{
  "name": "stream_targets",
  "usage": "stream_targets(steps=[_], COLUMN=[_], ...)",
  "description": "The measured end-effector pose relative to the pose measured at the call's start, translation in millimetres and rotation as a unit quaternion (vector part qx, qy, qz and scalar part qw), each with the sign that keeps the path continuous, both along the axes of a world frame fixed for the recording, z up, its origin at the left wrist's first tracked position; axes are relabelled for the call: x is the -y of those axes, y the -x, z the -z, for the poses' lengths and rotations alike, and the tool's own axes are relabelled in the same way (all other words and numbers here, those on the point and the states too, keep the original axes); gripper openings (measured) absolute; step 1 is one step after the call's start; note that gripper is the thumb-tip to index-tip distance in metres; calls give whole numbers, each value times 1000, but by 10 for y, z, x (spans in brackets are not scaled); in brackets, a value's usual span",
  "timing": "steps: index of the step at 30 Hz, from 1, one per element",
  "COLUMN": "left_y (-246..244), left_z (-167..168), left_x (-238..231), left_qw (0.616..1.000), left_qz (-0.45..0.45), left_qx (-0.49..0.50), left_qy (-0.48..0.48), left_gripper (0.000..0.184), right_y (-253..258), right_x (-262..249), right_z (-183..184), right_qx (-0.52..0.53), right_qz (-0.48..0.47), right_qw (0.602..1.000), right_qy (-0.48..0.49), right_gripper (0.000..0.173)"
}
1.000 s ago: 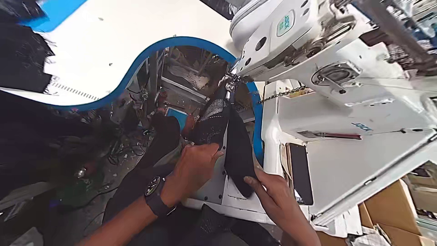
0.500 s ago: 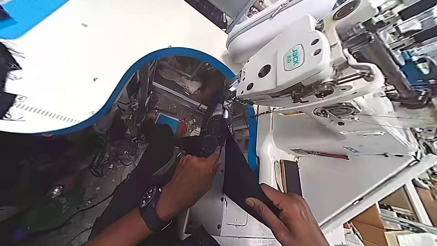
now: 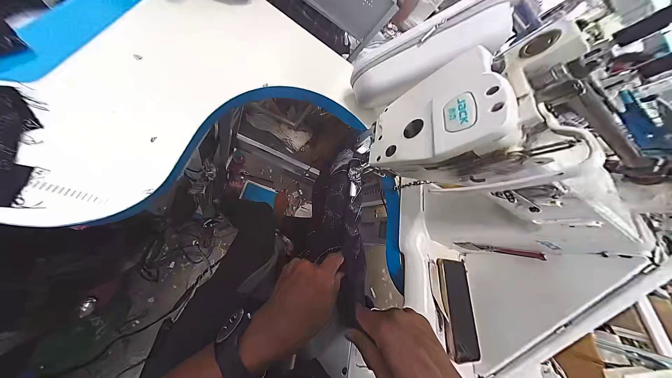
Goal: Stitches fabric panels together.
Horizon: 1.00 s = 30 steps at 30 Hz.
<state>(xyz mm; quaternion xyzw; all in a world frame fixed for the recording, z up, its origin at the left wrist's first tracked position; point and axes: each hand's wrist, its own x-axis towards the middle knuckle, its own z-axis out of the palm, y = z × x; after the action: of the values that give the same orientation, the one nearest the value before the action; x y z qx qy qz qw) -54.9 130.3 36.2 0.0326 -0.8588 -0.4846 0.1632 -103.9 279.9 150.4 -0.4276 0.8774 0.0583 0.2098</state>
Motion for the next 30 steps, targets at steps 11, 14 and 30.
stream_targets(steps=[11, 14, 30], left_y=[44, -65, 277], left_z=[-55, 4, -183], left_x=[-107, -63, 293], left_qw=[999, 999, 994], left_qz=[-38, -15, 92], left_qx=[10, -30, 57], left_qy=[-16, 5, -15], left_gripper=[17, 20, 24], right_y=[17, 149, -70], right_x=[10, 25, 88], right_z=[-14, -15, 293], right_qx=[-66, -63, -240], right_qz=[-16, -38, 1], right_qw=[998, 997, 954], right_qy=[3, 1, 179], right_gripper=[30, 30, 24])
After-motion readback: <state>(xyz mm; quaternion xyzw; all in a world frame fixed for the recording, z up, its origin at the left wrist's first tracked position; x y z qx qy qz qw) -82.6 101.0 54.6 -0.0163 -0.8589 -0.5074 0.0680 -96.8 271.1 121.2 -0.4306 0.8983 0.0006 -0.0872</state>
